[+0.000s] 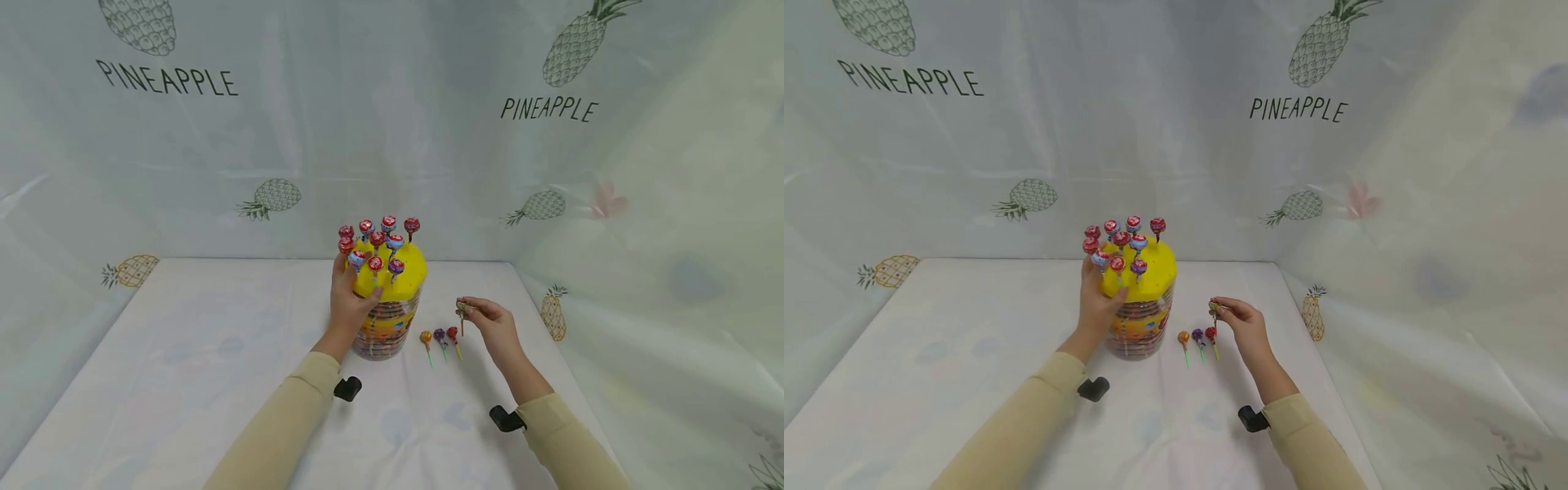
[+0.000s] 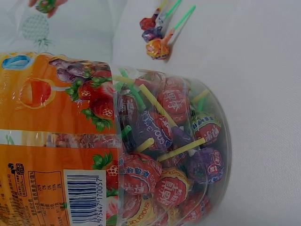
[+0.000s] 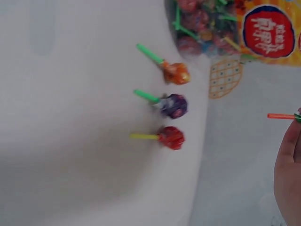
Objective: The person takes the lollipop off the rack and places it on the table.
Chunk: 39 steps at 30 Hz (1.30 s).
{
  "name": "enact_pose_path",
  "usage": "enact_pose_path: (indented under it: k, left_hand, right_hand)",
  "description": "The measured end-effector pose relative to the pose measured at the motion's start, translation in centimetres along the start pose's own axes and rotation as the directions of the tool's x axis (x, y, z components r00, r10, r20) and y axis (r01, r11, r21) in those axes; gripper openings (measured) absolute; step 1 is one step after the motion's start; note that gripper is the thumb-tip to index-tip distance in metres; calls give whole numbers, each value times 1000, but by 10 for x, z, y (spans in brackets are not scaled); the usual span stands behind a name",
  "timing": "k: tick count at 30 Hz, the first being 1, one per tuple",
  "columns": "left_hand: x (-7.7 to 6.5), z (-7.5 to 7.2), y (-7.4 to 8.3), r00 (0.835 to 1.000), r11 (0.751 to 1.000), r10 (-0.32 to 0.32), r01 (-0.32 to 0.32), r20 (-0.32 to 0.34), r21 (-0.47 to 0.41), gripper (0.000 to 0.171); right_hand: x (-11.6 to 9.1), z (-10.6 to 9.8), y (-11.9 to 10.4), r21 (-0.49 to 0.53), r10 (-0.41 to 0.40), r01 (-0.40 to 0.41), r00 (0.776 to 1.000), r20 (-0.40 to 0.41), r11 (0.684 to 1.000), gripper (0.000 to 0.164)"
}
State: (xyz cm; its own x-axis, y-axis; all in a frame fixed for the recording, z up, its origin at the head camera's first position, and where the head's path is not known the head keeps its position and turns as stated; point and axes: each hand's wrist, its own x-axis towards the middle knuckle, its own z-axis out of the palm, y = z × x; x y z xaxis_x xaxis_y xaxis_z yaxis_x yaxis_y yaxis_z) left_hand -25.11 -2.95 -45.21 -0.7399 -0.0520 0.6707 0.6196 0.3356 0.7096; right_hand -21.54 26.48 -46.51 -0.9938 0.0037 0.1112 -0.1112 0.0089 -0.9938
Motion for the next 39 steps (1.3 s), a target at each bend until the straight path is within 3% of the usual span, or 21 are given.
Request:
enact_pose_path:
  k: [5, 18, 25, 29, 39]
  left_hand:
    - [0, -1, 1, 1000, 1000, 8, -8, 3, -11, 76]
    - [0, -4, 3, 1000, 1000, -11, 12, 15, -13, 72]
    - [-1, -3, 4, 1000, 1000, -8, 8, 11, -10, 73]
    - [-1, -3, 3, 1000, 1000, 0, 0, 3, -11, 72]
    - [-1, -2, 2, 1000, 1000, 10, -10, 3, -14, 74]
  right_hand:
    - [-1, -7, 13, -33, 62, -62, 998, 1, 998, 31]
    - [12, -31, 57, -155, 131, -133, 991, -24, 979, 35]
    - [17, -39, 72, -302, 226, -231, 973, -53, 925, 32]
    - [22, -43, 81, -333, 262, -268, 963, -64, 904, 30]
    - [31, -43, 88, -452, 261, -267, 962, -76, 851, 28]
